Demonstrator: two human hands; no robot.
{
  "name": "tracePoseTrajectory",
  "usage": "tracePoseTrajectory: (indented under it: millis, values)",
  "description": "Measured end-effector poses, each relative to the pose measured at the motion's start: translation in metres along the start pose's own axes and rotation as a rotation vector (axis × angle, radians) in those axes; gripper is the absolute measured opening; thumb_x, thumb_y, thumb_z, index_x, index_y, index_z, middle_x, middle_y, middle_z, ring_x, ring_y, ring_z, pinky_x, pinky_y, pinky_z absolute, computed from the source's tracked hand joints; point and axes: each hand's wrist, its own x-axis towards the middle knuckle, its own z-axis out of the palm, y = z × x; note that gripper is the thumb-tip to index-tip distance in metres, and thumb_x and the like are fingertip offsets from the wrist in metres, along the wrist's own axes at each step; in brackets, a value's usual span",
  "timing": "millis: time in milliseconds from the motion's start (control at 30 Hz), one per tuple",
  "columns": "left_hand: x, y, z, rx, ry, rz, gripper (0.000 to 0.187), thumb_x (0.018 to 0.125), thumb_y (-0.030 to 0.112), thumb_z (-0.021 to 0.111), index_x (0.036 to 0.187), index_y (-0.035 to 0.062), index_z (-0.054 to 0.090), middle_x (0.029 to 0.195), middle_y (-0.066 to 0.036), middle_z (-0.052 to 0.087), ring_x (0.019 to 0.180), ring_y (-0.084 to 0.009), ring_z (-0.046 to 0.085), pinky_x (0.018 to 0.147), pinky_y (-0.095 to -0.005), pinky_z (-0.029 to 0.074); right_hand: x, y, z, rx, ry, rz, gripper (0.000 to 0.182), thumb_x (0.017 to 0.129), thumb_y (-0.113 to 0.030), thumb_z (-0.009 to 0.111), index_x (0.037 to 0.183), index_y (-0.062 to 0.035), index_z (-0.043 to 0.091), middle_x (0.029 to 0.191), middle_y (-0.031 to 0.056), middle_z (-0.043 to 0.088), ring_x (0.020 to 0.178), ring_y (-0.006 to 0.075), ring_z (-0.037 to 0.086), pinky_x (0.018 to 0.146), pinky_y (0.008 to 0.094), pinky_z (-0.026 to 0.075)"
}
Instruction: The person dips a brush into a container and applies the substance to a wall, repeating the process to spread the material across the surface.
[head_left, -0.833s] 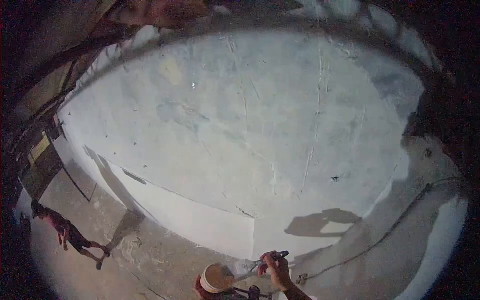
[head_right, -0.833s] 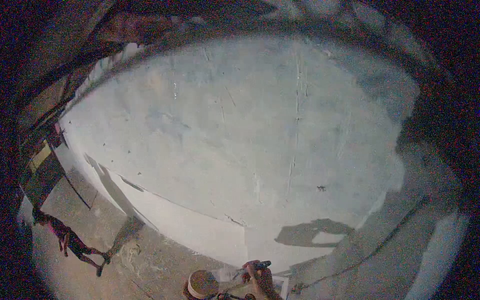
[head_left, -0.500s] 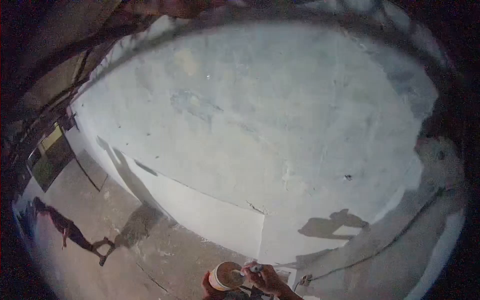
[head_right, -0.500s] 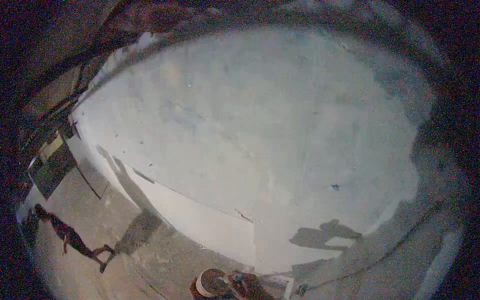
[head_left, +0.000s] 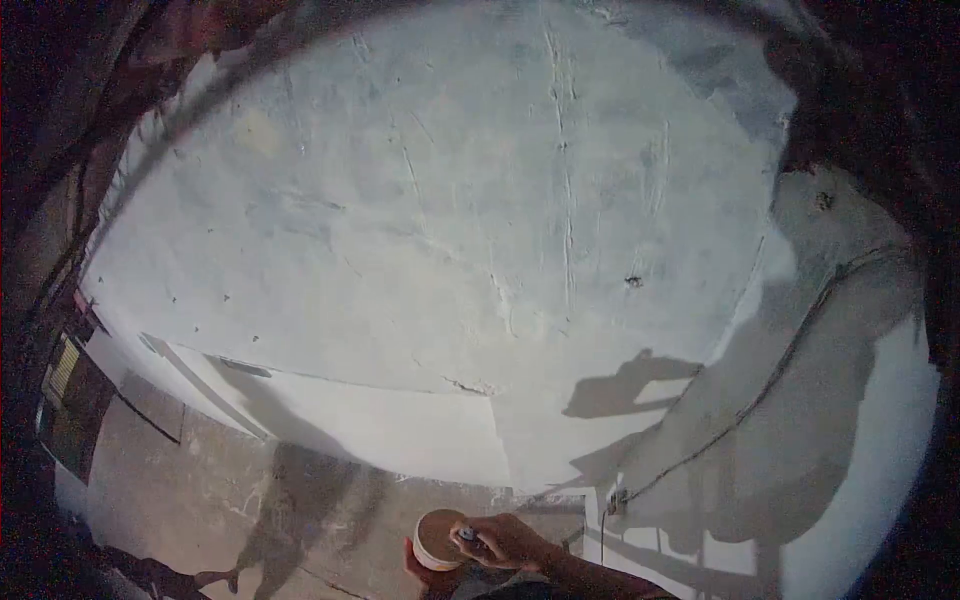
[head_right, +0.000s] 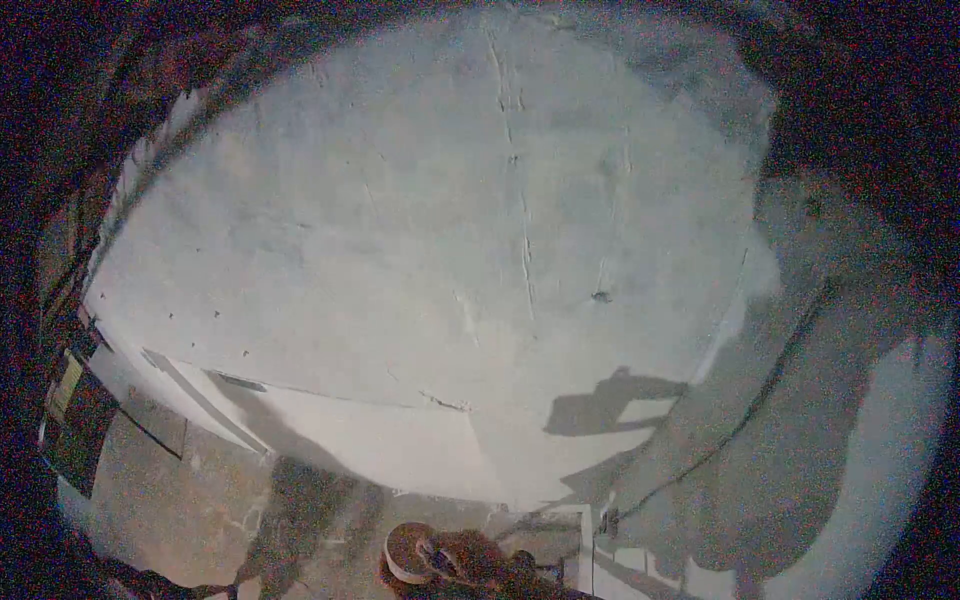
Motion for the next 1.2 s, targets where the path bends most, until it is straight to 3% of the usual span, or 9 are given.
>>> tracePoseTrajectory:
  millis: [67, 133, 367, 667, 733, 767, 867, 967, 1200]
  values:
    - [0.000, 0.007, -0.005, 0.355, -0.020, 0.369, 0.084, 0.095, 0.070, 0.035, 0.152, 0.0098, 0.046, 0.152, -0.018, 0.050, 0.134, -0.0405, 0.053, 0.109, -0.0600, 0.045, 0.005, -0.011, -0.002, -0.059, 0.052, -0.094, 0.019, 0.103, -0.025, 0.062, 0.115, -0.0096, 0.065, 0.092, 0.0141, 0.072, 0.078, 0.0333, 0.073, 0.066, 0.0437, 0.057]
    - [0.018, 0.037, 0.008, -0.216, 0.133, -0.357, 0.084, 0.094, 0.069, 0.034, 0.149, 0.0078, 0.049, 0.148, -0.019, 0.054, 0.134, -0.0415, 0.053, 0.106, -0.0605, 0.048, 0.005, -0.014, 0.000, -0.053, 0.171, -0.188, 0.017, 0.102, -0.021, 0.064, 0.113, -0.0085, 0.065, 0.091, 0.0132, 0.072, 0.075, 0.0302, 0.074, 0.064, 0.0419, 0.057]
    - [0.030, 0.023, -0.017, -0.252, 0.112, -0.173, 0.083, 0.095, 0.069, 0.037, 0.150, 0.0087, 0.048, 0.147, -0.018, 0.054, 0.136, -0.0397, 0.053, 0.104, -0.0611, 0.049, 0.009, -0.019, 0.008, -0.028, 0.092, 0.001, 0.017, 0.100, -0.015, 0.065, 0.113, -0.0038, 0.065, 0.095, 0.0141, 0.073, 0.072, 0.0264, 0.073, 0.061, 0.0383, 0.056]
    - [0.026, 0.036, 0.005, -0.375, 0.162, -0.199, 0.074, 0.099, 0.062, 0.041, 0.146, 0.0066, 0.053, 0.144, -0.018, 0.057, 0.132, -0.0399, 0.054, 0.107, -0.0596, 0.046, -0.006, 0.071, 0.020, -0.301, 0.186, -0.497, 0.050, 0.097, -0.009, 0.070, 0.143, -0.0004, 0.051, 0.127, 0.0205, 0.063, 0.086, 0.0279, 0.069, 0.067, 0.0372, 0.058]
    - [0.030, 0.024, -0.001, -0.398, 0.064, -0.160, 0.075, 0.099, 0.063, 0.042, 0.146, 0.0053, 0.053, 0.144, -0.019, 0.056, 0.132, -0.0397, 0.055, 0.108, -0.0588, 0.046, -0.014, 0.041, 0.023, -1.288, 0.511, -0.552, 0.045, 0.103, -0.010, 0.063, 0.145, -0.0021, 0.048, 0.130, 0.0159, 0.062, 0.086, 0.0276, 0.069, 0.072, 0.0366, 0.060]
    - [0.034, 0.027, 0.004, -0.431, -0.028, -0.144, 0.076, 0.099, 0.064, 0.041, 0.146, 0.0047, 0.053, 0.144, -0.019, 0.056, 0.131, -0.0395, 0.055, 0.108, -0.0583, 0.046, -0.015, 0.032, 0.020, -1.273, 0.434, -0.518, 0.045, 0.103, -0.010, 0.063, 0.145, -0.0021, 0.048, 0.130, 0.0159, 0.062, 0.086, 0.0276, 0.069, 0.072, 0.0366, 0.060]
    - [0.029, 0.051, 0.026, -0.409, 0.201, -0.326, 0.077, 0.099, 0.065, 0.039, 0.145, 0.0042, 0.053, 0.143, -0.018, 0.058, 0.130, -0.0381, 0.057, 0.107, -0.0562, 0.048, -0.006, 0.022, 0.009, 0.539, 0.226, 0.056, 0.024, 0.108, -0.018, 0.054, 0.126, -0.0015, 0.054, 0.119, 0.0139, 0.061, 0.086, 0.0184, 0.068, 0.074, 0.0336, 0.061]
    - [0.025, 0.032, -0.002, -0.441, 0.219, -0.336, 0.076, 0.100, 0.064, 0.038, 0.145, 0.0043, 0.053, 0.141, -0.018, 0.060, 0.129, -0.0370, 0.058, 0.108, -0.0544, 0.048, -0.002, 0.003, 0.004, 0.109, 0.279, -0.010, 0.020, 0.109, -0.019, 0.052, 0.116, -0.0010, 0.055, 0.114, 0.0130, 0.061, 0.082, 0.0158, 0.067, 0.069, 0.0321, 0.059]
    - [0.032, 0.036, -0.007, -0.563, 0.197, -0.340, 0.074, 0.101, 0.062, 0.037, 0.145, 0.0052, 0.053, 0.141, -0.018, 0.060, 0.129, -0.0380, 0.059, 0.111, -0.0553, 0.045, 0.012, -0.008, -0.001, 0.429, 0.275, 0.076, 0.021, 0.109, -0.018, 0.053, 0.117, 0.0010, 0.055, 0.104, 0.0105, 0.061, 0.071, 0.0153, 0.065, 0.061, 0.0318, 0.054]
